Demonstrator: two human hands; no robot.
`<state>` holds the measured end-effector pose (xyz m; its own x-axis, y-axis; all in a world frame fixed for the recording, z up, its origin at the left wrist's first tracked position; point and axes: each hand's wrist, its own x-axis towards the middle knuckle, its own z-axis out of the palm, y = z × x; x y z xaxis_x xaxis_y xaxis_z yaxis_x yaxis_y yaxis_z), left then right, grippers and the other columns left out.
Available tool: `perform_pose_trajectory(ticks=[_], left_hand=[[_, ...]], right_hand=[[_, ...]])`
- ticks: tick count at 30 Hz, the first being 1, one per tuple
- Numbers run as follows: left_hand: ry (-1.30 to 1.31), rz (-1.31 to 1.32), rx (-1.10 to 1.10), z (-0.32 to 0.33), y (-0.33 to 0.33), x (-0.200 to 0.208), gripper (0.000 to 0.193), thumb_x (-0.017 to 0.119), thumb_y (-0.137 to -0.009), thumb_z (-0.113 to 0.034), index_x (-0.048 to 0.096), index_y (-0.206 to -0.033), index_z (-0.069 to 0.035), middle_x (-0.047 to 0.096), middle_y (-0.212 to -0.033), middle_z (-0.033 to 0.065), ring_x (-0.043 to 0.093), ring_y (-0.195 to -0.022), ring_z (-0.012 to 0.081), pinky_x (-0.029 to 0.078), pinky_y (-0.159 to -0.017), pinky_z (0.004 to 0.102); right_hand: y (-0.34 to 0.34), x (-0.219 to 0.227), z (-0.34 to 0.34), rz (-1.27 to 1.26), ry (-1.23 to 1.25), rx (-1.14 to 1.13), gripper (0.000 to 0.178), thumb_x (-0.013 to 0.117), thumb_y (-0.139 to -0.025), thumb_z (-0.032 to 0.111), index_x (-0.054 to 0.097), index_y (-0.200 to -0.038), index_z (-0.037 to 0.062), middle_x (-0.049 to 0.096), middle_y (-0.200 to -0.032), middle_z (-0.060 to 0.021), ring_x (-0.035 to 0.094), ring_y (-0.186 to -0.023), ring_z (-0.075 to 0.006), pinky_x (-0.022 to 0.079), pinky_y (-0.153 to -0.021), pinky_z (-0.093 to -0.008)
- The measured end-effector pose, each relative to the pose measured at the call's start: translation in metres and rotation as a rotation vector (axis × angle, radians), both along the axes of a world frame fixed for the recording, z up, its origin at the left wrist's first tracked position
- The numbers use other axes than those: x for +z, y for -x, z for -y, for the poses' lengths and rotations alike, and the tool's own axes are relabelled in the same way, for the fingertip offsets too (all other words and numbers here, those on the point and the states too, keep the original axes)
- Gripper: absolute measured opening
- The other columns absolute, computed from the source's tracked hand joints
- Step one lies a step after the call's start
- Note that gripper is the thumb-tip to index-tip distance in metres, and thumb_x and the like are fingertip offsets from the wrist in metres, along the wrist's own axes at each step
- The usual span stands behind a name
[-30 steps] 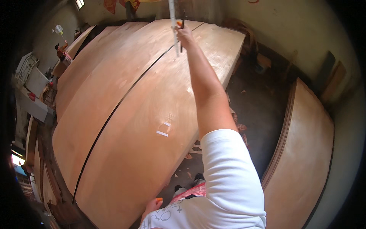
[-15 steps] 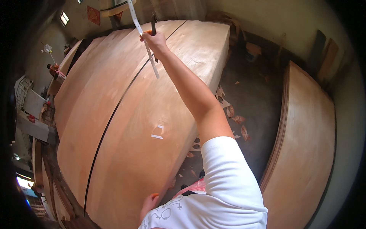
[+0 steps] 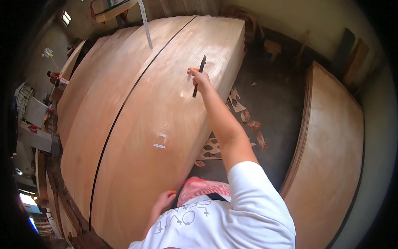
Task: The person uses a utility knife and a flexible ruler to cut thin wood veneer sheets along curved lines. They repeatedly score the veneer, snap off cut sections, and stack the pieces. The process is repeated on multiple veneer sheets throughout the clip.
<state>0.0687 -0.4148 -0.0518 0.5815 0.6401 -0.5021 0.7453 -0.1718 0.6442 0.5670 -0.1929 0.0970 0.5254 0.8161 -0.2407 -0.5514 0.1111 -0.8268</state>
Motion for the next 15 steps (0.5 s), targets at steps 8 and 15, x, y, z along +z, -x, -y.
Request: perform_pose_trajectory(ticks=[8, 15], left_hand=[[0.123, 0.480, 0.321, -0.105, -0.128, -0.002, 0.026, 0.055, -0.084, -0.017, 0.057, -0.105, -0.002, 0.060, -0.089, 0.0026, 0.055, -0.084, 0.0090, 0.045, -0.072, 0.0246], [-0.378, 0.589, 0.161, -0.179, -0.357, 0.060, 0.042, 0.063, -0.078, -0.014, 0.048, -0.114, 0.000, 0.048, -0.115, 0.0126, 0.052, -0.098, 0.0191, 0.042, -0.082, 0.0286]], right_hand=[[0.011, -0.023, 0.082, 0.356, 0.207, 0.447, 0.022, 0.060, -0.079, 0.031, 0.066, -0.088, 0.0129, 0.036, -0.055, 0.0086, 0.033, -0.048, -0.0035, 0.027, -0.044, -0.0197], [-0.032, -0.025, 0.088, 0.304, 0.171, 0.575, 0.023, 0.057, -0.083, 0.024, 0.062, -0.098, 0.0064, 0.040, -0.057, 0.0084, 0.031, -0.048, -0.0022, 0.023, -0.042, -0.0191]])
